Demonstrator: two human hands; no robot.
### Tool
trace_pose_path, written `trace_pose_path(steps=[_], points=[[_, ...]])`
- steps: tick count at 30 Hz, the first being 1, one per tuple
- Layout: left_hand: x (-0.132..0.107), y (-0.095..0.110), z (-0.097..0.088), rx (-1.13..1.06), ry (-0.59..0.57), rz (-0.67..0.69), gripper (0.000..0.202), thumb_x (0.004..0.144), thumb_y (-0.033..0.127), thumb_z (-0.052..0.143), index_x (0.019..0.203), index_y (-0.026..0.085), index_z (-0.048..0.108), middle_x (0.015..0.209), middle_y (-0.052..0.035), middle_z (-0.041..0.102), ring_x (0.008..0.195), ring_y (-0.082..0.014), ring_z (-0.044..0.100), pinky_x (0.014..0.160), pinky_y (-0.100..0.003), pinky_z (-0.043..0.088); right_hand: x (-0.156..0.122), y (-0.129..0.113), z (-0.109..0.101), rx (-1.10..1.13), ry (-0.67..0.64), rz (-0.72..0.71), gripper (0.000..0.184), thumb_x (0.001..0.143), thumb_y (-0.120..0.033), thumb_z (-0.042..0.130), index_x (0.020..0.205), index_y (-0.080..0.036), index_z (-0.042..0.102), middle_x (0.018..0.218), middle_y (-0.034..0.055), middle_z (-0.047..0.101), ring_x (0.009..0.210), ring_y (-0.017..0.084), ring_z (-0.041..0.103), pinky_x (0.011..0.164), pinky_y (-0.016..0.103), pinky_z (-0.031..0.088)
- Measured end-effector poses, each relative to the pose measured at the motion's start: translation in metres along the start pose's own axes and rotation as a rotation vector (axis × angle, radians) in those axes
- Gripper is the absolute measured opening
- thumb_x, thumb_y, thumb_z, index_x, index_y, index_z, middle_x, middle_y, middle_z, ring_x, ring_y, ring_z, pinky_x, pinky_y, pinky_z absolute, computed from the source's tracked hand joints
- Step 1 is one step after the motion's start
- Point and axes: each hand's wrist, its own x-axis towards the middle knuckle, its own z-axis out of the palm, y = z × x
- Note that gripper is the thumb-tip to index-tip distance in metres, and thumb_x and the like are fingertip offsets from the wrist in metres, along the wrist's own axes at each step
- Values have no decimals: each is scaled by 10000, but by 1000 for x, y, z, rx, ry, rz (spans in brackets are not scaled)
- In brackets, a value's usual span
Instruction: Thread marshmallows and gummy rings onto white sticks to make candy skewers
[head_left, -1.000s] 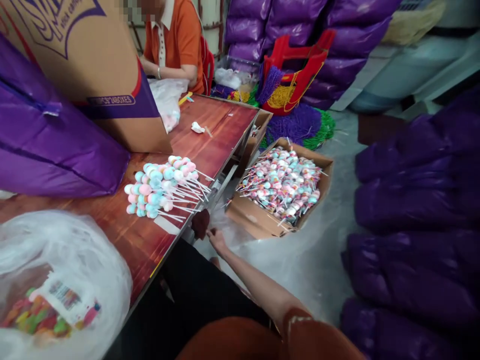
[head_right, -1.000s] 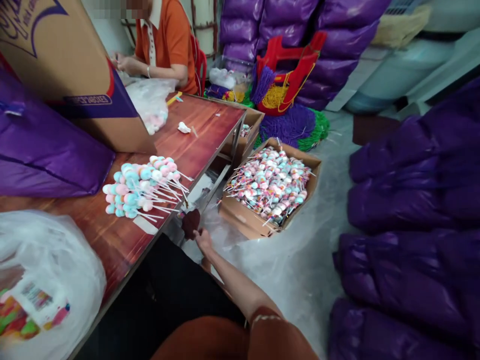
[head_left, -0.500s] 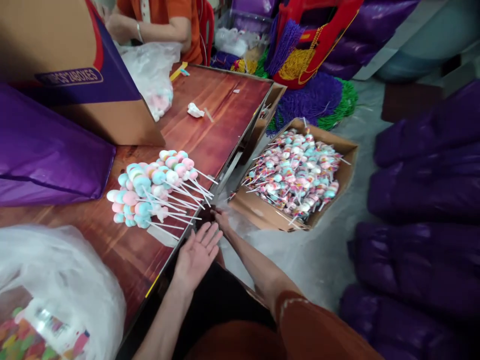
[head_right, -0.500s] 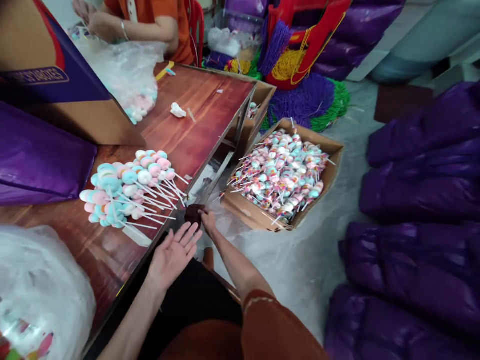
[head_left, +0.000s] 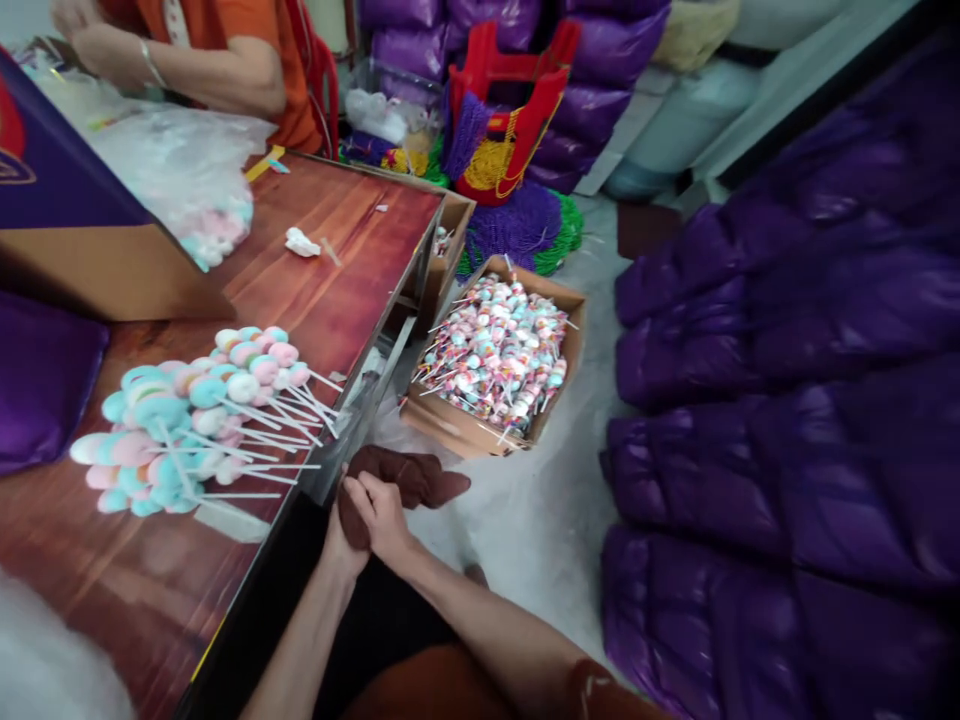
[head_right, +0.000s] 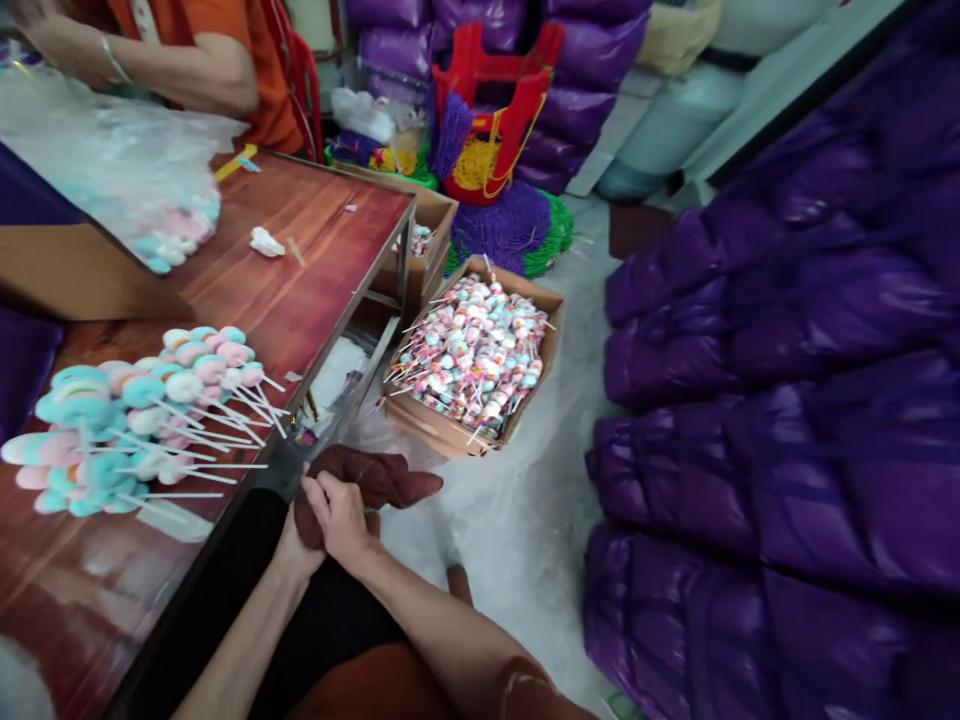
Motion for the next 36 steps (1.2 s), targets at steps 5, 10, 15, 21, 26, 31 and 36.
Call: trace_pose_path(steps=[5,10,15,21,26,31,36], points=[[-5,14,26,-19,135,73,254,891,455,522,945,227,619,866,-36,688,865,-187,703,771,-313,585,17,4,-2,-158,181,62,427,1010,-471,323,688,-236,476,616,-13,485,592,147,420,600,283,336],[-18,30,42,49,-29,199,368,805,440,685,1072,187,691,1010,-70,733,1010,-208,693,872,-311,557,35,15,-21,-267,248,87,281,1000,-368,372,813,-238,537,775,46,575,780,221,540,780,358,422],[-17,39,31,293,174,348,465,703,554,748,907,135,748,789,-45,730,836,-235,688,721,-295,548,29,20,-35,-172,206,28,231,994,-363,421,930,-230,599,981,58,632,999,219,572,938,374,446],[-14,55,38,220,250,411,446,699,553,763,886,148,739,801,-20,731,736,-174,649,670,-257,514,-5,5,-42,174,125,50,399,1001,-480,428,1257,-228,602,1186,58,639,1158,187,572,1033,340,442],[-17,49,45,-183,253,283,319,649,367,839,857,164,708,775,11,720,651,-119,652,645,-216,523,-28,-3,-40,302,156,79,734,740,-482,784,1391,-275,517,1354,73,546,1310,257,474,1144,425,352],[-42,37,61,-481,25,5,288,932,173,524,1139,226,716,1192,-45,732,1069,-139,688,958,-252,525,-13,6,-51,944,-194,297,702,602,-692,808,1119,-244,652,1030,49,719,1054,266,651,926,422,512],[-63,39,72,-552,-143,-32,398,1024,389,387,1321,284,630,1460,-34,569,1379,-171,491,1151,-319,396,6,12,-69,1012,-231,411,622,509,-674,854,854,-193,660,784,28,702,785,198,675,779,339,538]])
